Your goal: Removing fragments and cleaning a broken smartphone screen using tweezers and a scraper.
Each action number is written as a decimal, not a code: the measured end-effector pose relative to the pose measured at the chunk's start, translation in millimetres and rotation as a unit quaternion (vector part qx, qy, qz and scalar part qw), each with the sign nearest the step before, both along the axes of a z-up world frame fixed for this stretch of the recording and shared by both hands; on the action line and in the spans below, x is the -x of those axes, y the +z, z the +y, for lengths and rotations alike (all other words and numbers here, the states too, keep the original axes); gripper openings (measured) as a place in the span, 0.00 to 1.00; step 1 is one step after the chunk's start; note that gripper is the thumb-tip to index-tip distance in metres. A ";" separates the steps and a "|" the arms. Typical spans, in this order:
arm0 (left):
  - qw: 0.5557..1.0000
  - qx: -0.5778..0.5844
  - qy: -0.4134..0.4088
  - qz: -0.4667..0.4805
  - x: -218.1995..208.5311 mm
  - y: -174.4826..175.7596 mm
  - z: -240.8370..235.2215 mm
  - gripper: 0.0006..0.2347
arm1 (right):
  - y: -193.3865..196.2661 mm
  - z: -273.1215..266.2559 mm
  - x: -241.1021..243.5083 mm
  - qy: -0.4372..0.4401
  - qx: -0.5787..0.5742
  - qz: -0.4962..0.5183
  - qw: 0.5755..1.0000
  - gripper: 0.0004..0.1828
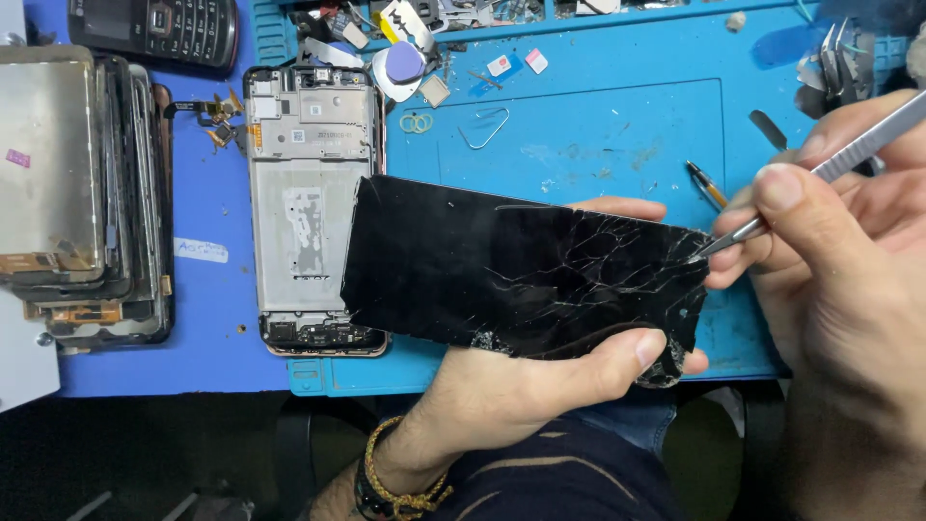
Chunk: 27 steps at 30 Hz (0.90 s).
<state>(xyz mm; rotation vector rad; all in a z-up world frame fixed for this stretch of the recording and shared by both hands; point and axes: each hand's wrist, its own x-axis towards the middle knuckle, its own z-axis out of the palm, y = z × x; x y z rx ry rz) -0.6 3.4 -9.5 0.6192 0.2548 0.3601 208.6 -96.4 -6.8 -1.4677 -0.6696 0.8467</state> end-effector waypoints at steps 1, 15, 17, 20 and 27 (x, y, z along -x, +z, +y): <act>1.000 -0.002 0.001 -0.001 -1.3 1.0 0.5 0.26 | 1.3 1.8 0.3 -0.002 0.009 -0.003 1.000 0.07; 0.999 0.043 0.013 0.029 -2.4 6.8 -6.6 0.27 | -13.9 -34.9 -0.3 0.050 -0.048 -0.326 0.943 0.09; 0.991 -0.096 0.051 0.078 -4.9 5.9 -10.7 0.24 | 0.0 -24.3 -4.0 0.172 -0.117 -0.498 0.842 0.13; 0.952 -0.262 0.087 0.131 -6.3 6.3 -9.4 0.22 | 22.7 -26.4 -11.3 0.318 -0.092 -0.433 0.838 0.16; 0.997 0.014 0.041 0.060 -2.0 9.5 0.6 0.28 | -73.4 -89.6 -9.1 -0.038 -0.096 -0.298 0.949 0.17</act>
